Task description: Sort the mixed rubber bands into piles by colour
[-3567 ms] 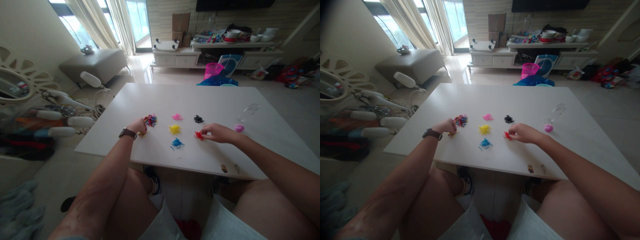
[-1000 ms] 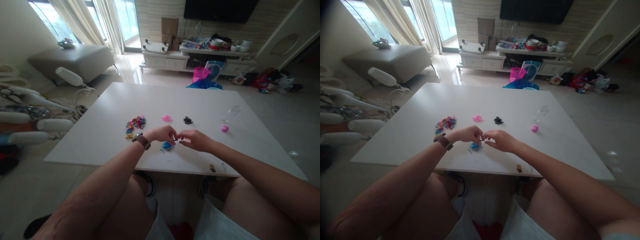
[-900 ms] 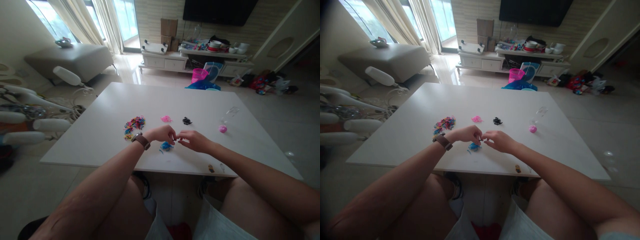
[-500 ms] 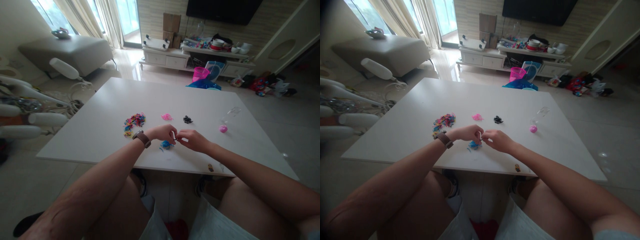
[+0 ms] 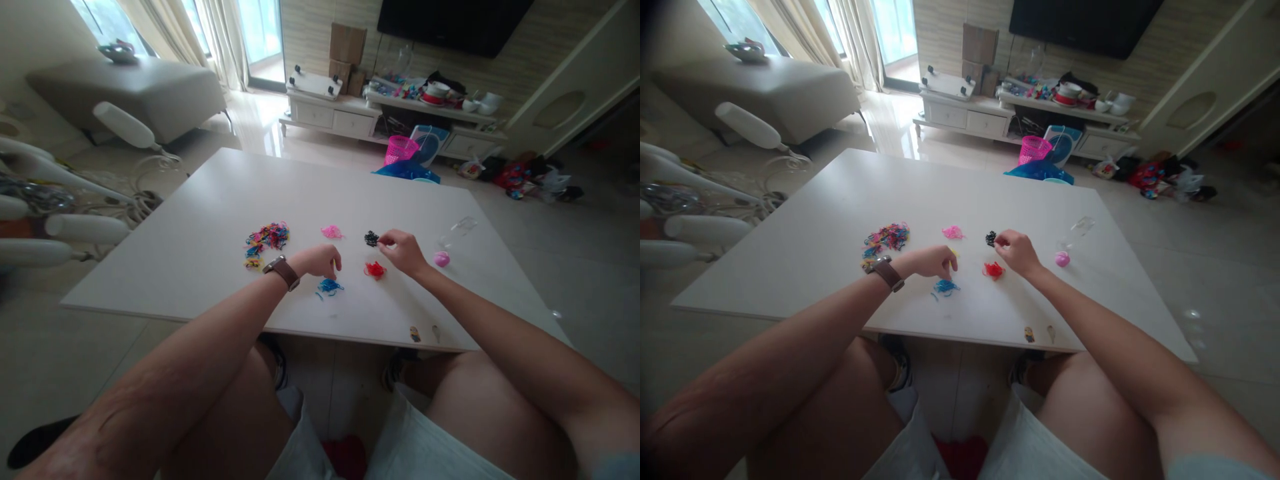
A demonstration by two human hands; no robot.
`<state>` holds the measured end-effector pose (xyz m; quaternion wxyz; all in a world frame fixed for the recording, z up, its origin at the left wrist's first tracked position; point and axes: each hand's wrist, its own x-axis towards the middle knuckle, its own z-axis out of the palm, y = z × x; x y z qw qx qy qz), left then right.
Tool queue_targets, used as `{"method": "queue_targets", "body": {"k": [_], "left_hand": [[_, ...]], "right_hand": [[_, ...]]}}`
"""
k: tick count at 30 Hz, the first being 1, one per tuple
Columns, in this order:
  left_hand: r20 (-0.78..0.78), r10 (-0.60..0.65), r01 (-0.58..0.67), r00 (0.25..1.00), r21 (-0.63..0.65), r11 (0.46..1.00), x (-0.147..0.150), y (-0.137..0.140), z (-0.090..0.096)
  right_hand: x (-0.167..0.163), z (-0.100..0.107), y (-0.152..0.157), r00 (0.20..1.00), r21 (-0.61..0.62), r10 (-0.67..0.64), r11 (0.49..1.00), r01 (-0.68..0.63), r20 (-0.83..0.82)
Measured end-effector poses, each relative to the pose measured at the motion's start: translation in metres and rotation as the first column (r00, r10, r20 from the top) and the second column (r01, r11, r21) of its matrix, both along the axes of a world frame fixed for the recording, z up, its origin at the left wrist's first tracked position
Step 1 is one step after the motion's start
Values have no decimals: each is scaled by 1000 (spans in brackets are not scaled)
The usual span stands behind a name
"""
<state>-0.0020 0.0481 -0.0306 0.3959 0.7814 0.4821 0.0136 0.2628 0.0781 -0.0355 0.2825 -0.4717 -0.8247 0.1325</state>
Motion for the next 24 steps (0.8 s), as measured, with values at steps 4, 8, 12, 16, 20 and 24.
{"method": "queue_targets", "body": {"k": [4,8,12,16,20,24], "left_hand": [[-134,-20,28,991,64,998,1,-3,2],[-171,-25,38,985,72,997,4,-4,2],[-193,-68,76,979,31,997,5,-3,0],[-147,-82,74,986,-62,995,1,0,2],[-30,36,-38,999,-65,997,-12,7,7],[31,259,-260,965,83,962,-27,13,10]], "right_hand": [[18,-22,27,976,-92,-218,972,215,-23],[20,-35,37,960,-109,-280,955,277,-15],[14,-37,41,949,-147,-314,941,306,-35],[13,-33,41,951,-146,-309,941,305,-2],[16,-25,34,964,-60,-255,964,259,75],[15,-20,26,968,45,-174,985,168,179]]}}
